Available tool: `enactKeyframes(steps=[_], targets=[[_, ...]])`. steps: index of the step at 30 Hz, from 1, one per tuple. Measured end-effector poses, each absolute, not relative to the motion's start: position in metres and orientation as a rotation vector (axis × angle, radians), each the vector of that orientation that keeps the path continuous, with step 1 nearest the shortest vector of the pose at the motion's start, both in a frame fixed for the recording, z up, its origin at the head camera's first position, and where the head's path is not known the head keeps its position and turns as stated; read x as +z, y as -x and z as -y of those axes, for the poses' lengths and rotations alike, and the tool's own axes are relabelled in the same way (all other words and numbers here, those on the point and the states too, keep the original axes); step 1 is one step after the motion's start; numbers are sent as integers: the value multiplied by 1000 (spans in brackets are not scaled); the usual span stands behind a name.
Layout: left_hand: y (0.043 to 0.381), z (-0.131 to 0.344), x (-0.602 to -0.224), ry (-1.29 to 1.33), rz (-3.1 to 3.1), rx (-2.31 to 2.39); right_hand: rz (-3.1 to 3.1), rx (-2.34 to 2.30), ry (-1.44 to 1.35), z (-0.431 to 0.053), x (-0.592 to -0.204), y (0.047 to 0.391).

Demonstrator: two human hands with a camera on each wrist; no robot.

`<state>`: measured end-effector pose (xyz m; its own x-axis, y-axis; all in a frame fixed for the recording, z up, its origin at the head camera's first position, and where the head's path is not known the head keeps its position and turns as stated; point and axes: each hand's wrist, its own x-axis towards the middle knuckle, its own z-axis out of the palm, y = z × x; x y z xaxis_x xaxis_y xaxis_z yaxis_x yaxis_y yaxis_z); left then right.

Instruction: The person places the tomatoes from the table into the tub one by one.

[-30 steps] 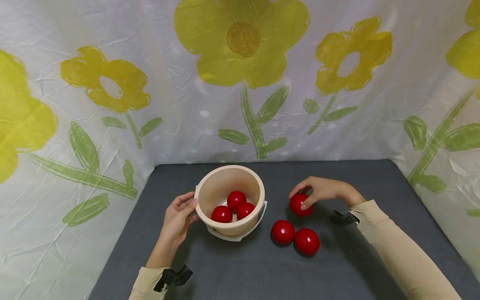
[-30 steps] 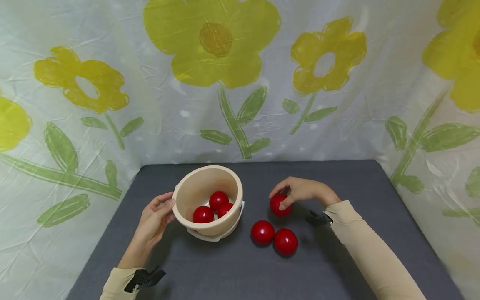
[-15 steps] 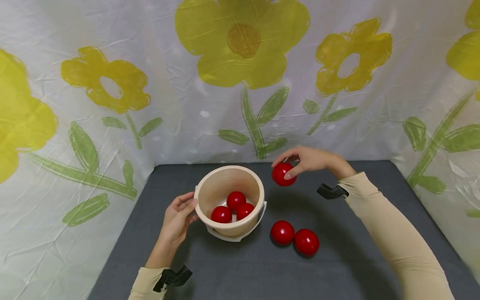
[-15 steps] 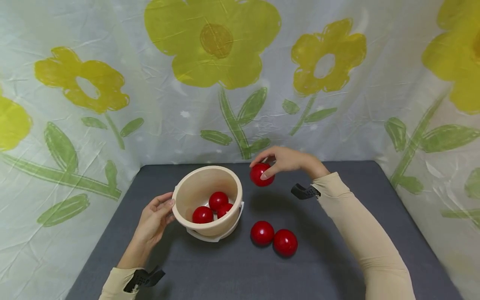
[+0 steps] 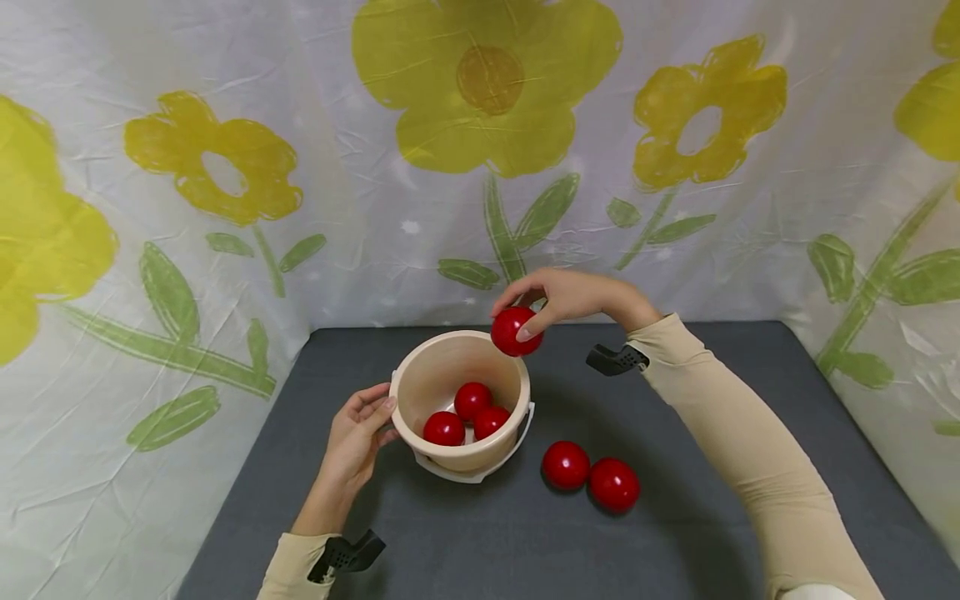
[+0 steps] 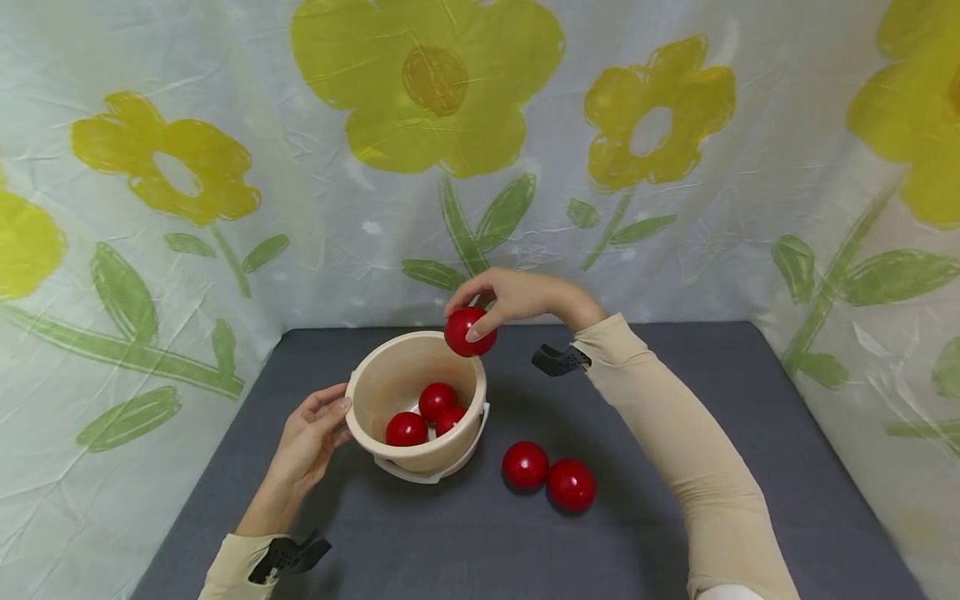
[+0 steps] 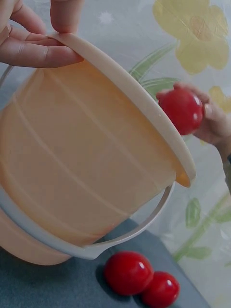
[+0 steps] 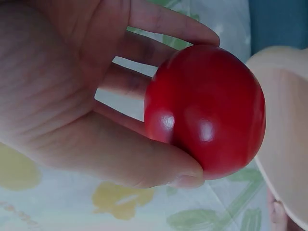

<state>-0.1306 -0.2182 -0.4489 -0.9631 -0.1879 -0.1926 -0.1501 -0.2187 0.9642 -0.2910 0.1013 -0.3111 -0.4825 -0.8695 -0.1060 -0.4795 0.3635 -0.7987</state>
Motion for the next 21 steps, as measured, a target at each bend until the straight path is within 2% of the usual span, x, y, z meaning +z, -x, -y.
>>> enactKeyframes(steps=[7, 21], targets=[[131, 218, -449, -435, 1938, -2397, -2067, -935, 1256, -73, -304, 294], [130, 217, -449, -423, 1940, -2398, -1955, -894, 1320, -21, -319, 296]])
